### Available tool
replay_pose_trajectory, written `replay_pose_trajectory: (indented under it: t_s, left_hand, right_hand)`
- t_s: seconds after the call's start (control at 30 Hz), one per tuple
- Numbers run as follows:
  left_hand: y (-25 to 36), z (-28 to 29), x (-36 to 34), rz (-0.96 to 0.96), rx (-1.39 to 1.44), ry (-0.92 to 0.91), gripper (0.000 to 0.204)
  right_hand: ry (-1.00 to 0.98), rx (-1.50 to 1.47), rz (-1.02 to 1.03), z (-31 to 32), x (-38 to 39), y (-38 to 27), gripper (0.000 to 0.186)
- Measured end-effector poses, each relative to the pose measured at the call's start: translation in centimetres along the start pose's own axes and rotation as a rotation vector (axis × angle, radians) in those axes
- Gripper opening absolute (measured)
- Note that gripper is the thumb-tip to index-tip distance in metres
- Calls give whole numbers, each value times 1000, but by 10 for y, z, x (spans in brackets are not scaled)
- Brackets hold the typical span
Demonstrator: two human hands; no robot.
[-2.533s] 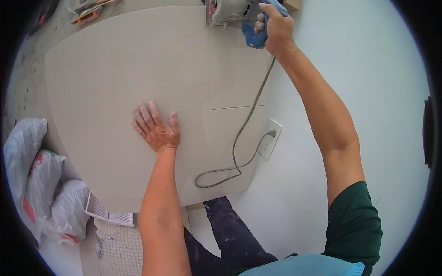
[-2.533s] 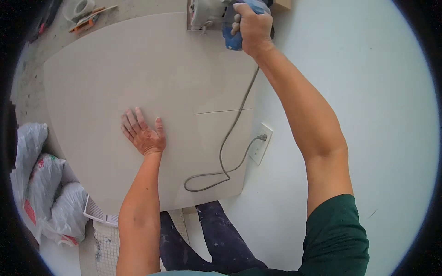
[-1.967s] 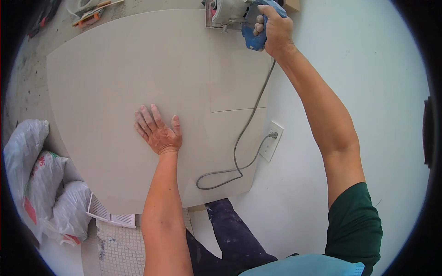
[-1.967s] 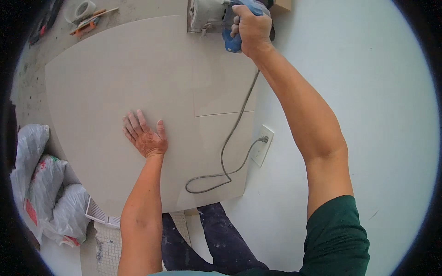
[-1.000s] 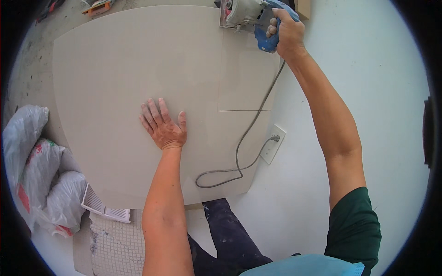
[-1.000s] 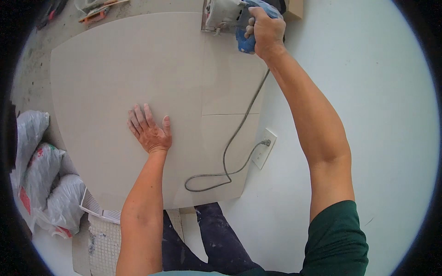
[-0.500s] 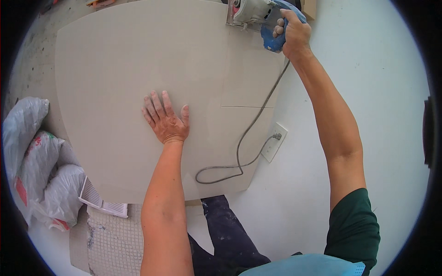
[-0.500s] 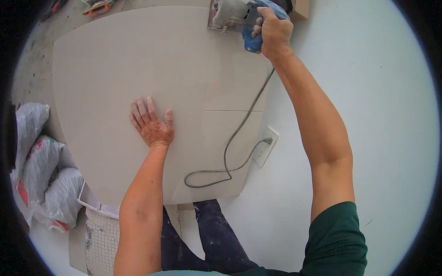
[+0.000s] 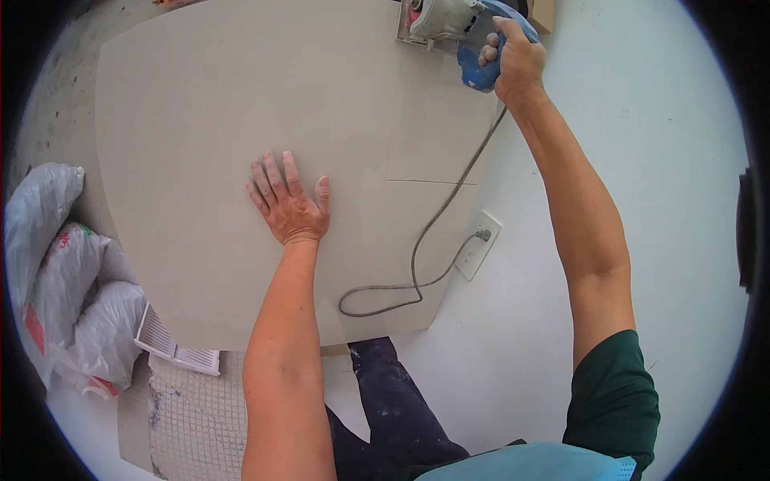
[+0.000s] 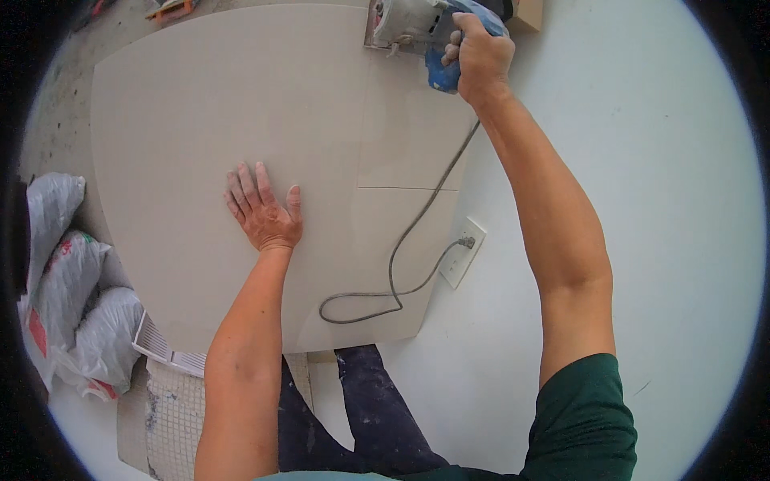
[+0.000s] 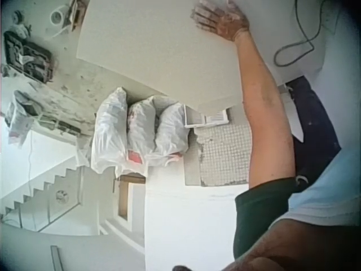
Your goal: Cutting a specific shape out of a floor tile using a circular saw after measuring.
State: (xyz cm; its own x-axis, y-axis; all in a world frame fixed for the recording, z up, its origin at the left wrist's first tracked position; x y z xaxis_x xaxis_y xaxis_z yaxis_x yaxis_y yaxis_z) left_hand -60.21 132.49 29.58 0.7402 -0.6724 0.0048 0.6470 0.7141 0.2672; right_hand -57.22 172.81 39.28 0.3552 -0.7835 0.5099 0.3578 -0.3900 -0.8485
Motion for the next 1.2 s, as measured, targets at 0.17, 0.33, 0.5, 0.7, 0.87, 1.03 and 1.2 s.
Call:
replay_pose_trajectory:
  t_s: [0.17,0.33,0.5,0.7,0.87,1.03,1.2]
  left_hand:
    - [1,-1,0,3,0,-10,73]
    - [1,-2,0,4,-1,-21,73]
    - [2,0,0,-4,2,-4,71]
    - [3,1,-1,-8,-1,8,71]
    - [3,4,-2,-17,-2,27,71]
    - [5,3,-2,-22,-2,15,70]
    - [3,3,-1,-18,0,14,70]
  right_hand:
    - [5,-58,14,4,1,1,14]
    - [20,-20,-24,5,5,5,13]
    - [49,-16,-39,8,11,6,13]
    - [43,-79,-45,11,13,9,16]
    - [56,-81,-50,10,16,9,16]
    - [48,-70,-17,10,15,8,16]
    - [34,-63,-1,9,16,8,16]
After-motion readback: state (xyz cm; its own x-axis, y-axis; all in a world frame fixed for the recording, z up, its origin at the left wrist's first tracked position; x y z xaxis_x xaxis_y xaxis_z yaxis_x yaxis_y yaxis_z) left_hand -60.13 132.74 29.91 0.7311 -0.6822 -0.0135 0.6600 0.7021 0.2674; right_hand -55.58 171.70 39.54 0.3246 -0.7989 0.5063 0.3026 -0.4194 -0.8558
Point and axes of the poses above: each hand's wrist, its own x-axis away from the middle knuckle, its own z-axis out of the back of the hand, y = z × x, the point moved 10 cm from there along -x, towards the middle knuckle, and after that the axes turned 12 degrees about -z, right-handed, at the moved point
